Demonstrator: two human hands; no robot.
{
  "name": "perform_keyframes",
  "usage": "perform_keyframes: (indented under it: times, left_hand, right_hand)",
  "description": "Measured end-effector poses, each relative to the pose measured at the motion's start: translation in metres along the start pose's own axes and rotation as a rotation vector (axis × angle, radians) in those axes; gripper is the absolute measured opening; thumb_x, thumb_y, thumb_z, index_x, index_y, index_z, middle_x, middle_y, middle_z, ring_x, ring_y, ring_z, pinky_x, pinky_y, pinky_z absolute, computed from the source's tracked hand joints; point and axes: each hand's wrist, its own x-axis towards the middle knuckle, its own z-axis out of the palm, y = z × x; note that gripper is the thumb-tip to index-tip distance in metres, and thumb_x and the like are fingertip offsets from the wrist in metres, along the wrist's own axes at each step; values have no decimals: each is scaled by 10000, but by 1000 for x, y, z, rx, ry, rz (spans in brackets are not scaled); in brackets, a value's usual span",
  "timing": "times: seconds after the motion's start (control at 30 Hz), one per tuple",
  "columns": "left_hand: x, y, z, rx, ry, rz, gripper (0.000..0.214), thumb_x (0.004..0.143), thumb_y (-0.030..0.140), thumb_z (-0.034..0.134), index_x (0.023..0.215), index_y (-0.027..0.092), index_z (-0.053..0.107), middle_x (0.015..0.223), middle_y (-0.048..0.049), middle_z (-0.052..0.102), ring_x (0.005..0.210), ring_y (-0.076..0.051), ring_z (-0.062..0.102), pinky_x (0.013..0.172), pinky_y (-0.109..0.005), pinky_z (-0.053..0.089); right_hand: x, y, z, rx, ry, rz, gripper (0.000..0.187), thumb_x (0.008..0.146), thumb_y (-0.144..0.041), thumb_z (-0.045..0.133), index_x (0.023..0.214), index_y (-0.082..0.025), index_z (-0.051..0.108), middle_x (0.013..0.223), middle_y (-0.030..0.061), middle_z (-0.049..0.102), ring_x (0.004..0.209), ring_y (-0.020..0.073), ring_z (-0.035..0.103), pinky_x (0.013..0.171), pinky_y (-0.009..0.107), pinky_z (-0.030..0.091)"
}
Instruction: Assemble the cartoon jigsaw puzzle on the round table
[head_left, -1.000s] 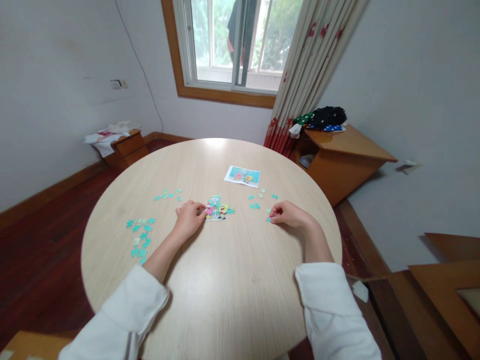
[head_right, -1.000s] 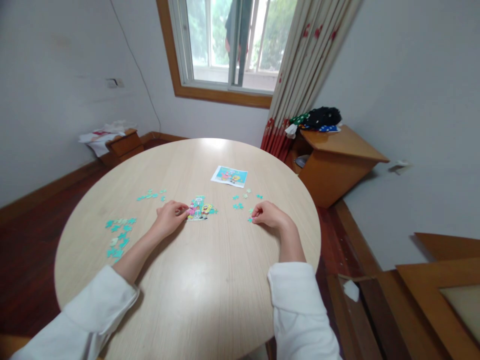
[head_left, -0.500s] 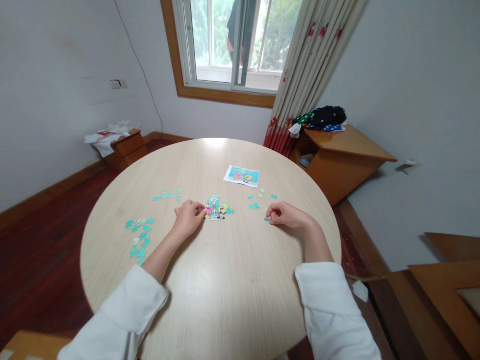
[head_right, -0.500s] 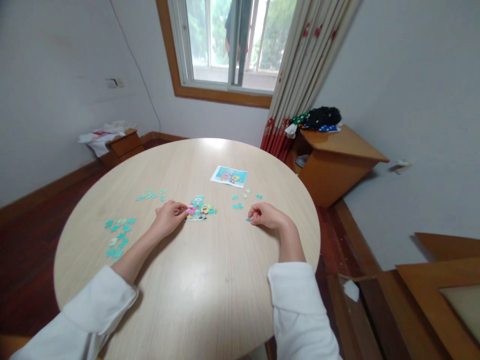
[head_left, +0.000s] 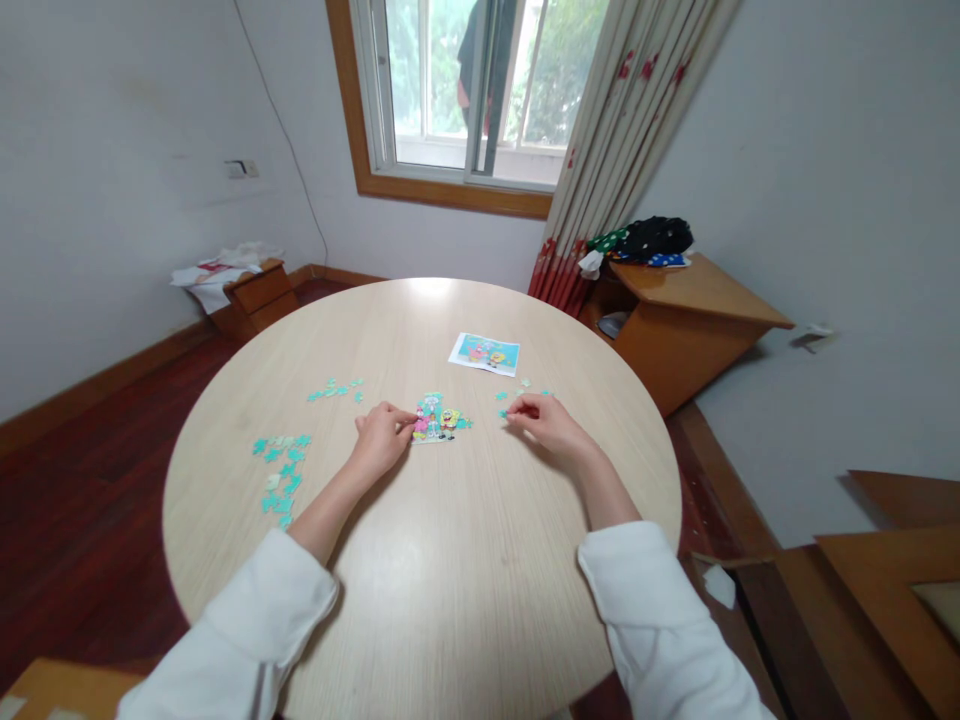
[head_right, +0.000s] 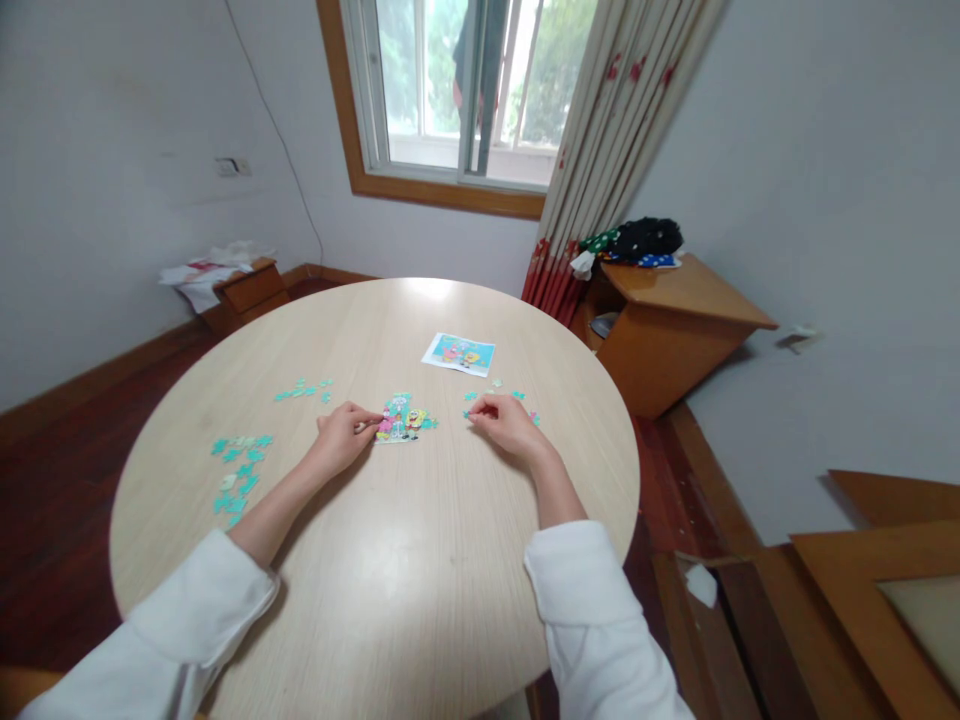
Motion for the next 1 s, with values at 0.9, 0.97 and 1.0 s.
perform_keyframes:
  times: [0.9, 0.97, 1.0]
  left_hand:
    - [-20, 23, -1, 82, -97, 243, 261, 856, 222, 474, 857, 179, 731, 909, -107, 678, 871, -240, 590, 821, -410, 301]
    - [-19, 24, 0, 12, -41, 256, 244, 839, 212, 485, 846, 173, 726, 904, -104, 687, 860, -234, 596, 832, -413, 320]
    - [-19, 24, 1, -39, -14, 258, 234, 827, 206, 491, 834, 168, 722, 892, -104, 693, 849, -230, 599, 832, -407, 337]
  right_hand:
    - [8, -13, 69, 523, -11, 13, 289, 633, -390, 707, 754, -155, 591, 516, -35, 582, 480, 100, 534, 502, 246, 437]
    - [7, -14, 69, 525, -21, 8, 274, 631, -369, 709, 758, -147, 613, 508, -34, 582, 474, 97, 527, 497, 242, 429]
    - [7, -15, 69, 525, -28, 2, 265, 633, -359, 706, 764, -143, 623, 505, -34, 581, 475, 96, 524, 497, 240, 426]
